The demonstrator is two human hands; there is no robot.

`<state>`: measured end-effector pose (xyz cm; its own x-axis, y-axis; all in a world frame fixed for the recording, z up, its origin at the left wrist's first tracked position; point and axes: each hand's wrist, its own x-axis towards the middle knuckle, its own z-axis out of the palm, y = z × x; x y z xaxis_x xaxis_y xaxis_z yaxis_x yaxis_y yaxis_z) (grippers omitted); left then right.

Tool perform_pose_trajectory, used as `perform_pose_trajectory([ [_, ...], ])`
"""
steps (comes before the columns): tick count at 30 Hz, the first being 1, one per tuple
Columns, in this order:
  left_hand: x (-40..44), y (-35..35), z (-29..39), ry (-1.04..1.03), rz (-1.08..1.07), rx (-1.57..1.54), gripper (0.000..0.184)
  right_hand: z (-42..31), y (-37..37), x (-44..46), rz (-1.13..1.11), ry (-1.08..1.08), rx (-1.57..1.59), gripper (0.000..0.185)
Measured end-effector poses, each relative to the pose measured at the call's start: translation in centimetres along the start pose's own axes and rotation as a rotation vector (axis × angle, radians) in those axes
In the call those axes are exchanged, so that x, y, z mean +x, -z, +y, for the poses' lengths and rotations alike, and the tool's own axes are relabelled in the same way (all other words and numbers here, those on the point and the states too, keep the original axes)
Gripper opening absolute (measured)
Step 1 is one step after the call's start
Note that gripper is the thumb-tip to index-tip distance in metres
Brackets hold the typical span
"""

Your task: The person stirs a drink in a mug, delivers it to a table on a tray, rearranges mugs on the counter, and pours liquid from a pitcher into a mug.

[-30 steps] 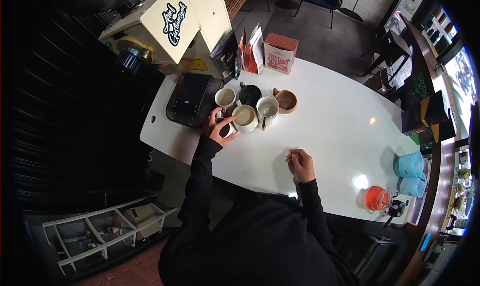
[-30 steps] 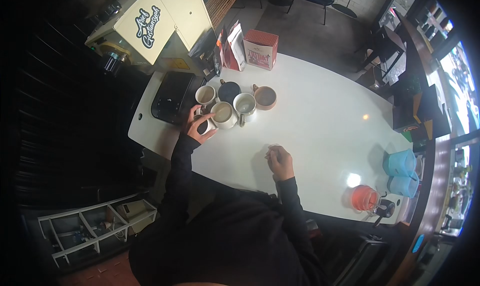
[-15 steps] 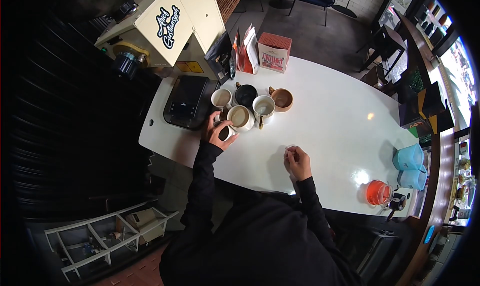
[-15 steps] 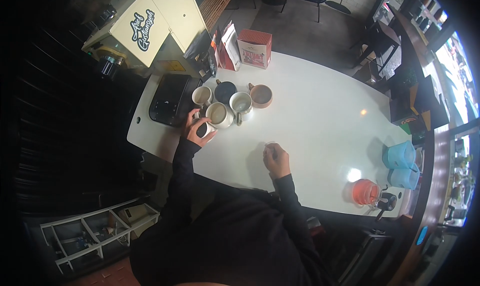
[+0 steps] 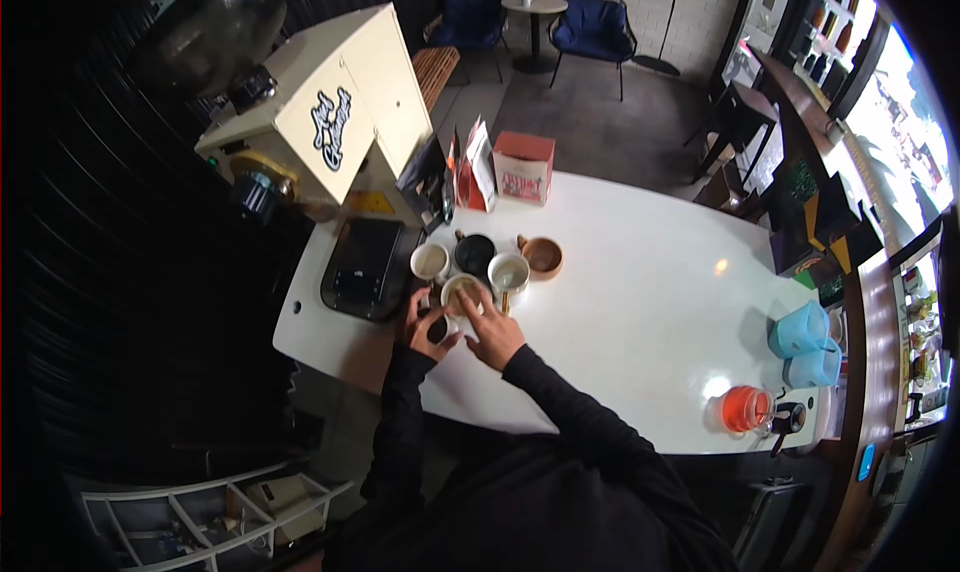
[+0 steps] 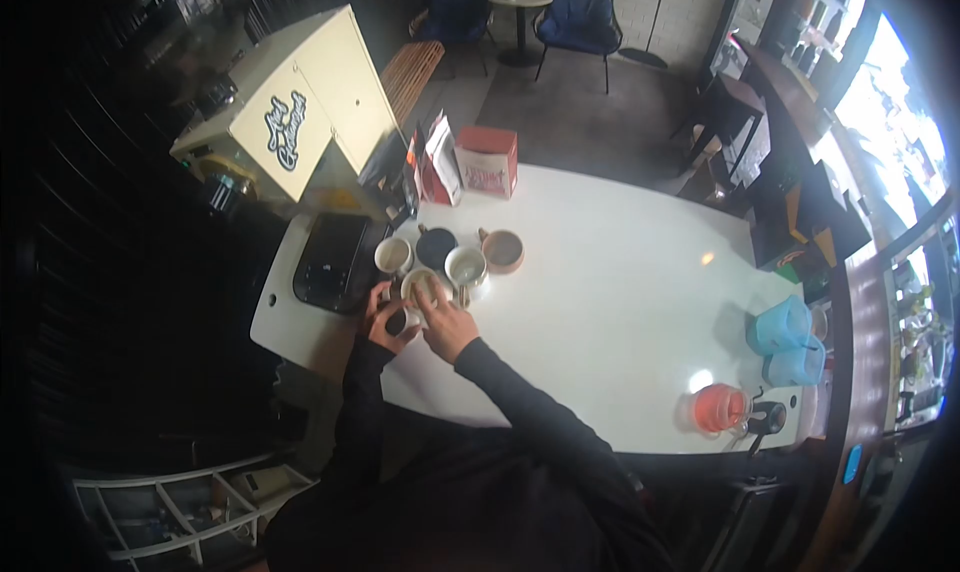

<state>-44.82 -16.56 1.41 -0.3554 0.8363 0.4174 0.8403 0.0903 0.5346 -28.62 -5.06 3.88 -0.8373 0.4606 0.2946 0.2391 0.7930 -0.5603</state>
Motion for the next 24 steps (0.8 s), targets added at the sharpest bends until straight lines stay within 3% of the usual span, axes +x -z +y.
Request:
perform_pose_trajectory([
  [7, -0.1, 0.1, 0.2, 0.017, -0.031, -0.031, 0.046, 0.1, -1.8, 2.6, -0.101, -0.073, -0.052, 0.099],
  [9, -0.2, 0.1, 0.0, 0.030, -0.036, -0.058, 0.045, 0.0, -2.1, 2.8, 0.021, -0.035, -0.090, 0.100],
  [17, -0.2, 0.2, 0.3, 0.018, -0.042, -0.090, 0.040, 0.8, -1.9, 3.5, -0.052, -0.075, -0.159, 0.086],
  [24, -0.6, 0.1, 0.6, -0.024, -0.024, -0.103, 0.039, 0.5, -1.5, 2.6, 0.019, -0.049, -0.122, 0.078],
])
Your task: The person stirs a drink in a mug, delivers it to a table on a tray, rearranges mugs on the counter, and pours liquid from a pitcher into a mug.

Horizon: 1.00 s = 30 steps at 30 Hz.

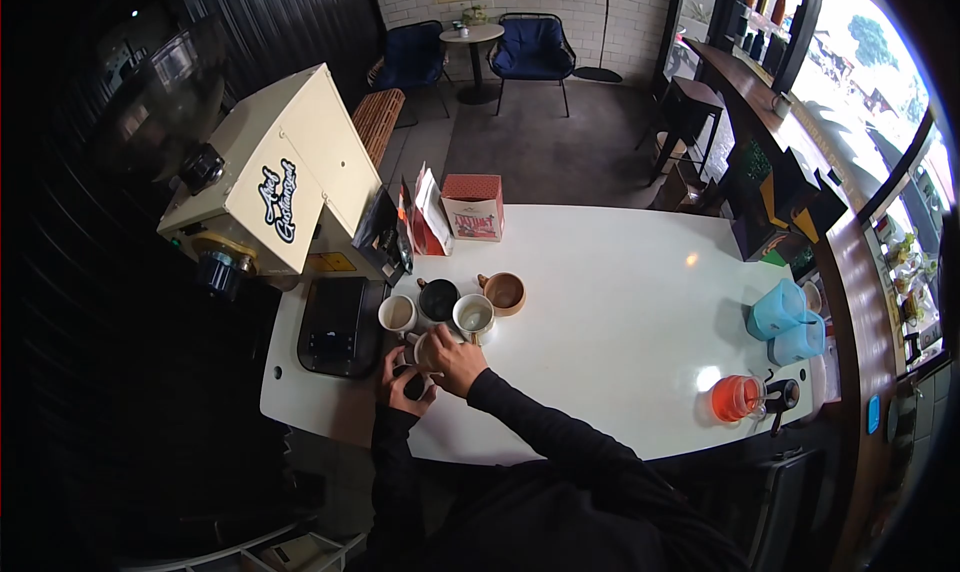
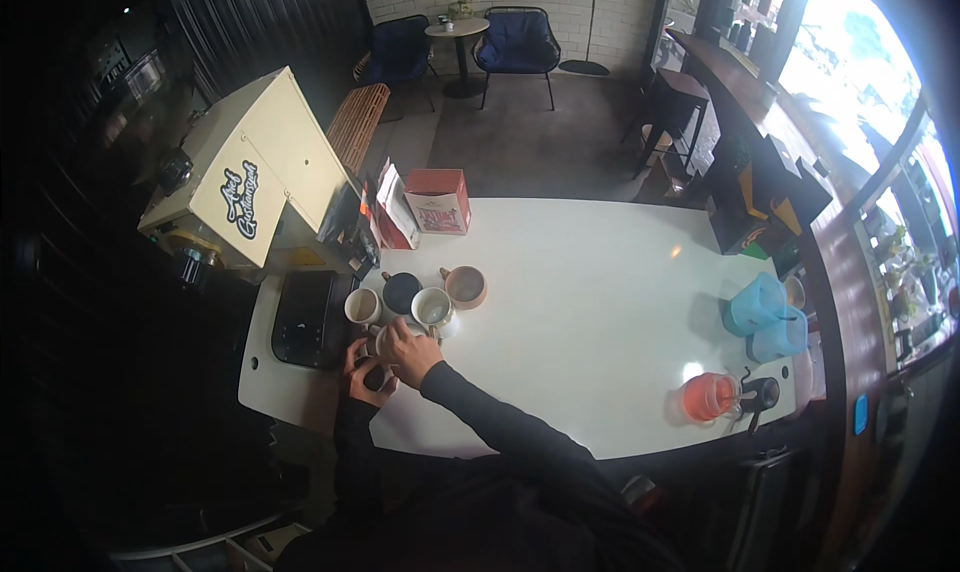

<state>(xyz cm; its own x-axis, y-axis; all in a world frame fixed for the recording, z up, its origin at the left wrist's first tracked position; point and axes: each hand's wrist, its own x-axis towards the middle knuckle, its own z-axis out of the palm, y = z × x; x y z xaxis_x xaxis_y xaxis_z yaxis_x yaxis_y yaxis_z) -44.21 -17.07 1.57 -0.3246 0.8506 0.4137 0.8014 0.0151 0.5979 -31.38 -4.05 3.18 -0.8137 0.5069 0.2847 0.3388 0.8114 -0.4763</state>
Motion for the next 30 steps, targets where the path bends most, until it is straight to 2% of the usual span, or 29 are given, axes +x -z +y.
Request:
perform_pose_trajectory([
  [3, -0.2, 0.4, 1.1, 0.013, 0.009, 0.012, 0.037, -0.1, 0.4, -0.3, -0.070, -0.010, -0.005, 0.077],
  [15, -2.3, -0.2, 1.5, 0.022, -0.016, -0.003, 0.037, -0.1, 1.5, -3.6, -0.019, 0.008, 0.053, 0.079],
  [17, -2.6, -0.8, 0.9, -0.068, 0.023, 0.029, 0.037, -0.2, 1.7, -3.9, 0.014, 0.030, 0.072, 0.082],
  [22, -1.9, 0.5, 2.9, -0.131, -0.024, 0.127, 0.038, -0.4, 2.4, -4.7, 0.004, -0.031, 0.060, 0.078],
  [27, -2.0, 0.2, 2.9, -0.119, -0.050, 0.084, 0.038, -0.5, 3.1, -5.4, 0.010, -0.058, 0.049, 0.071],
  [30, -1.8, 0.2, 3.5, -0.135, -0.063, 0.072, 0.038, -0.4, 3.3, -6.0, 0.029, -0.068, 0.035, 0.075],
])
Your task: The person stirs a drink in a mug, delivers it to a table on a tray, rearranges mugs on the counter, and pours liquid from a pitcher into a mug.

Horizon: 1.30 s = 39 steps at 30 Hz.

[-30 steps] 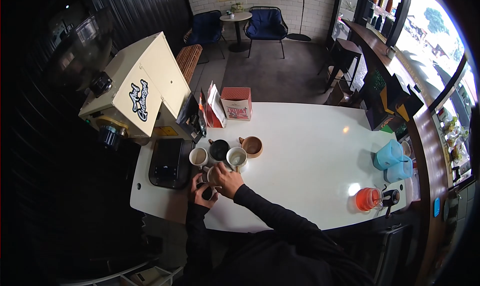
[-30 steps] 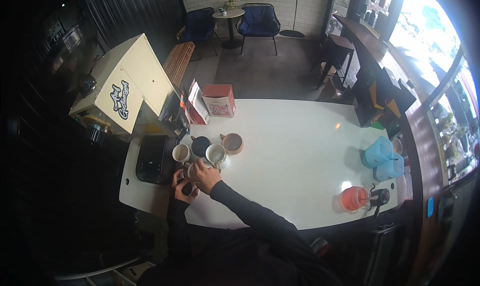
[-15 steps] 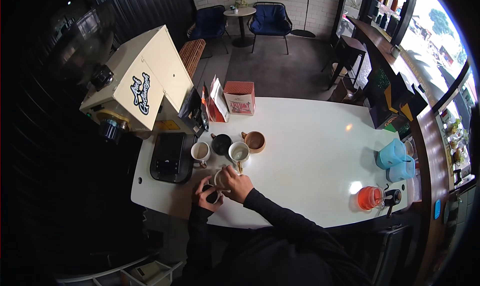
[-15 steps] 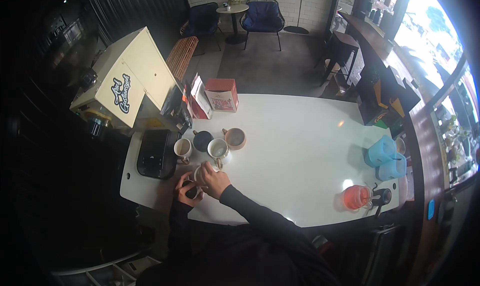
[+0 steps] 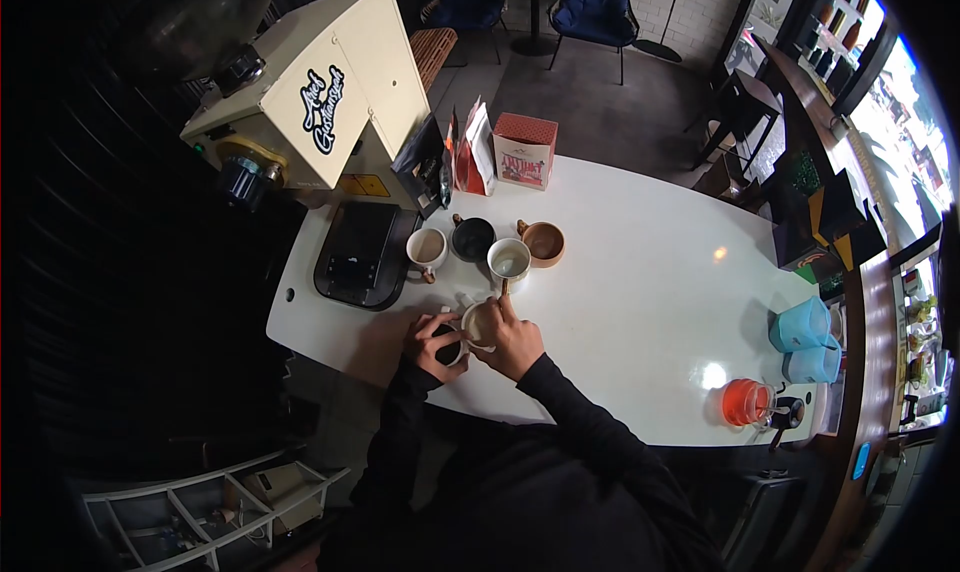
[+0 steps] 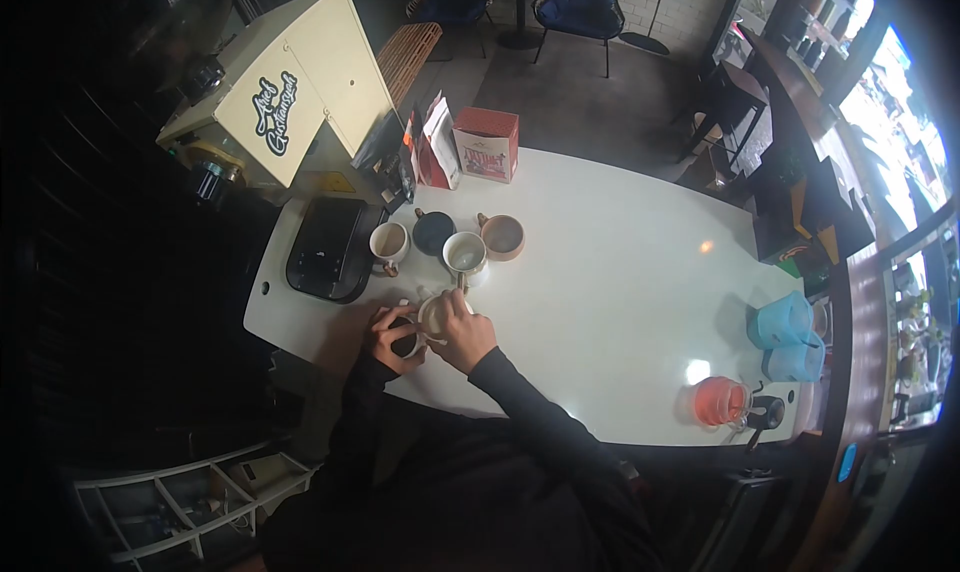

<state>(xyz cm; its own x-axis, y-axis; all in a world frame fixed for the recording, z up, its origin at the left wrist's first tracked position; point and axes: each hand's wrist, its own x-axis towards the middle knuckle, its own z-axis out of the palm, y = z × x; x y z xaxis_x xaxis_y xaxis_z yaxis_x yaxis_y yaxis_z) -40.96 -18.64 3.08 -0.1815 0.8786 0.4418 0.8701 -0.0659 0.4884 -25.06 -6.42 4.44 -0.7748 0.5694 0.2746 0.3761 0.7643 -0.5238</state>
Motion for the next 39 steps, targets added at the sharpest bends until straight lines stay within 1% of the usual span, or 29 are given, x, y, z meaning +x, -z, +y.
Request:
perform_pose_trajectory([
  [7, 0.9, -0.1, 0.8, -0.001, -0.065, -0.028, 0.039, 0.5, 0.4, -1.3, -0.002, -0.076, 0.027, 0.085],
  [16, 2.1, 0.1, 1.0, -0.045, -0.154, -0.038, 0.040, 0.6, 1.1, -2.0, 0.100, -0.097, 0.015, 0.084],
  [22, 2.2, 0.0, 0.9, -0.046, -0.158, -0.068, 0.044, 0.9, 1.0, -2.1, 0.056, -0.143, 0.062, 0.086],
  [25, 2.1, 0.0, 0.8, -0.046, -0.148, -0.045, 0.041, 0.8, 1.1, -2.1, 0.051, -0.135, 0.062, 0.087],
  [32, 2.0, 0.2, 1.0, -0.033, -0.095, -0.066, 0.061, 0.4, 1.3, -2.0, 0.040, -0.163, 0.086, 0.085],
  [39, 2.1, 0.2, 1.0, -0.026, -0.077, -0.101, 0.064, 0.4, 1.2, -2.0, 0.028, -0.175, 0.104, 0.087],
])
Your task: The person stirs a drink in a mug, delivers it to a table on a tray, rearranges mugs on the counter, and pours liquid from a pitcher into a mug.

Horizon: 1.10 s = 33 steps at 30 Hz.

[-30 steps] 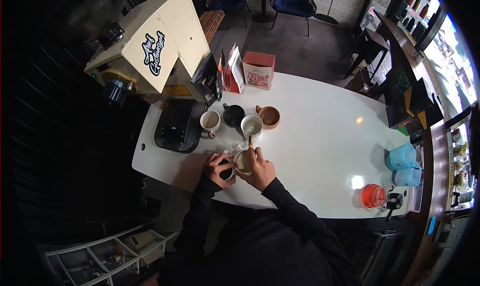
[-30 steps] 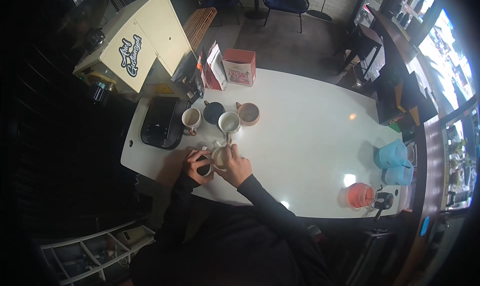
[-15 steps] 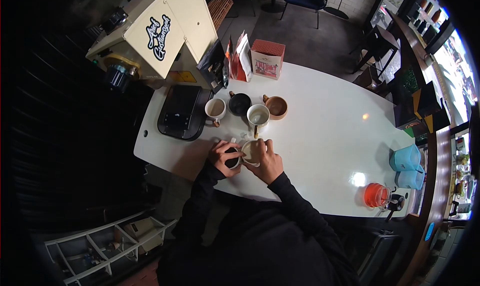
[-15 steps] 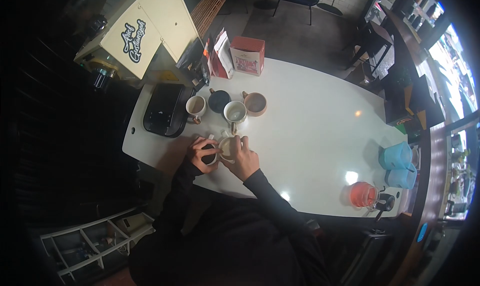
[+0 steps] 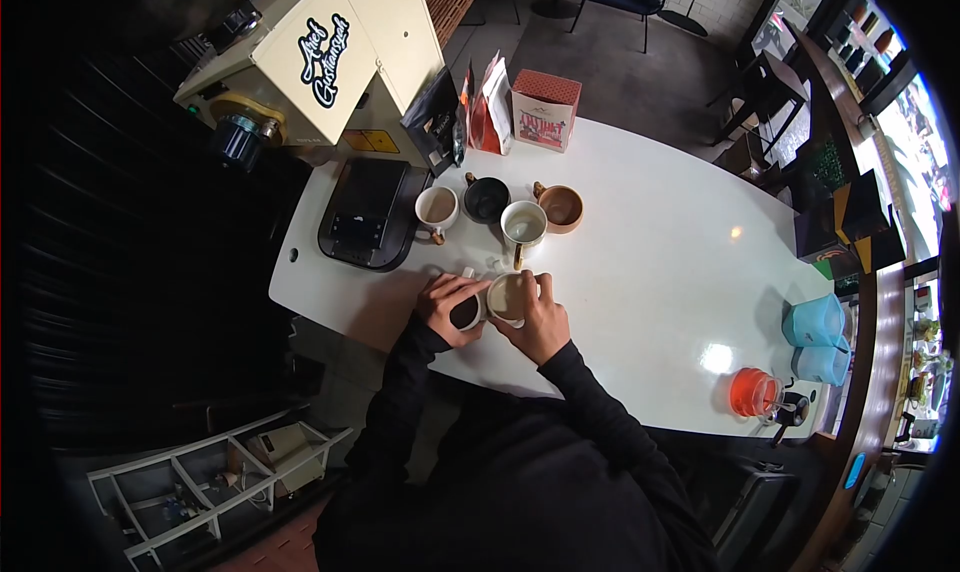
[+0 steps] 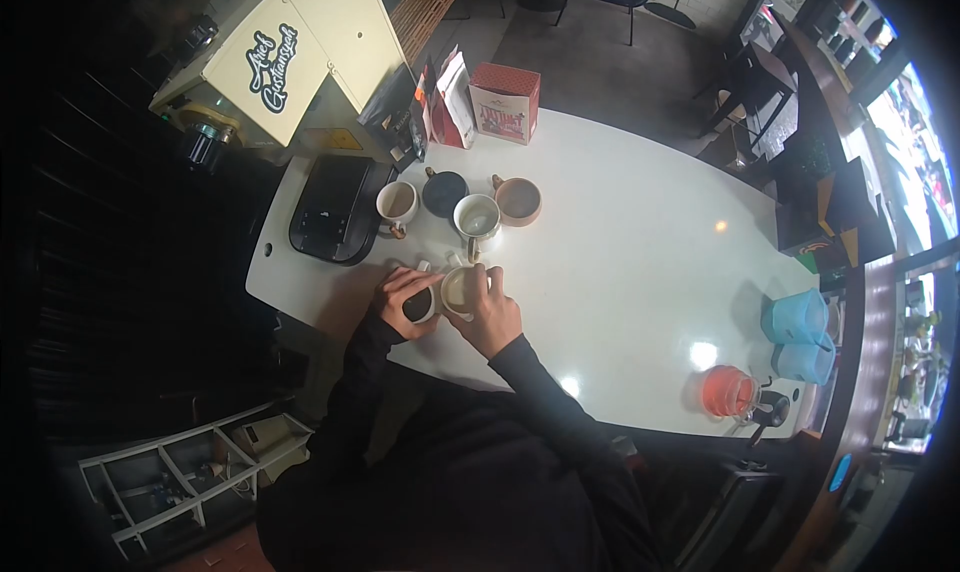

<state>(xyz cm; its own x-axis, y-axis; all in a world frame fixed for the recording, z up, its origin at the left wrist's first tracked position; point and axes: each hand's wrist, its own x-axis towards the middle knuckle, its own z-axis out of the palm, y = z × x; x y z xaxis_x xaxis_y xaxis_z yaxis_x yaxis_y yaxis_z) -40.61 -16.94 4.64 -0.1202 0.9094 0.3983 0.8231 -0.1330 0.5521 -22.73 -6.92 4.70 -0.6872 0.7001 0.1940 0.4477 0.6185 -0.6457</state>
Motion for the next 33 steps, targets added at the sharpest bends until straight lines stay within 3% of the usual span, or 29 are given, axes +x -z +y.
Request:
perform_pose_trajectory([
  [14, 0.7, 0.1, -1.6, -0.051, 0.060, -0.024, 0.074, -0.5, -0.4, 0.4, 0.028, -0.009, 0.003, 0.090],
  [25, 0.8, 1.5, -0.7, -0.043, 0.047, 0.042, 0.072, 0.8, 0.1, -0.6, -0.050, -0.009, 0.034, 0.100],
  [28, -0.1, 1.4, -1.7, 0.023, 0.183, -0.163, 0.059, 1.6, 0.9, -1.2, -0.023, 0.025, 0.156, 0.096],
  [30, -0.9, 0.8, -2.8, 0.291, 0.351, -0.472, 0.041, 2.1, 2.2, -1.3, 0.013, -0.020, 0.190, 0.081],
  [31, -0.5, 1.4, -2.8, 0.275, 0.370, -0.519, 0.029, 2.7, 2.8, -1.3, 0.023, -0.066, 0.219, 0.076],
  [33, 0.4, 2.6, -3.2, 0.340, 0.375, -0.558, 0.026, 4.3, 4.2, -0.9, 0.035, -0.140, 0.245, 0.067],
])
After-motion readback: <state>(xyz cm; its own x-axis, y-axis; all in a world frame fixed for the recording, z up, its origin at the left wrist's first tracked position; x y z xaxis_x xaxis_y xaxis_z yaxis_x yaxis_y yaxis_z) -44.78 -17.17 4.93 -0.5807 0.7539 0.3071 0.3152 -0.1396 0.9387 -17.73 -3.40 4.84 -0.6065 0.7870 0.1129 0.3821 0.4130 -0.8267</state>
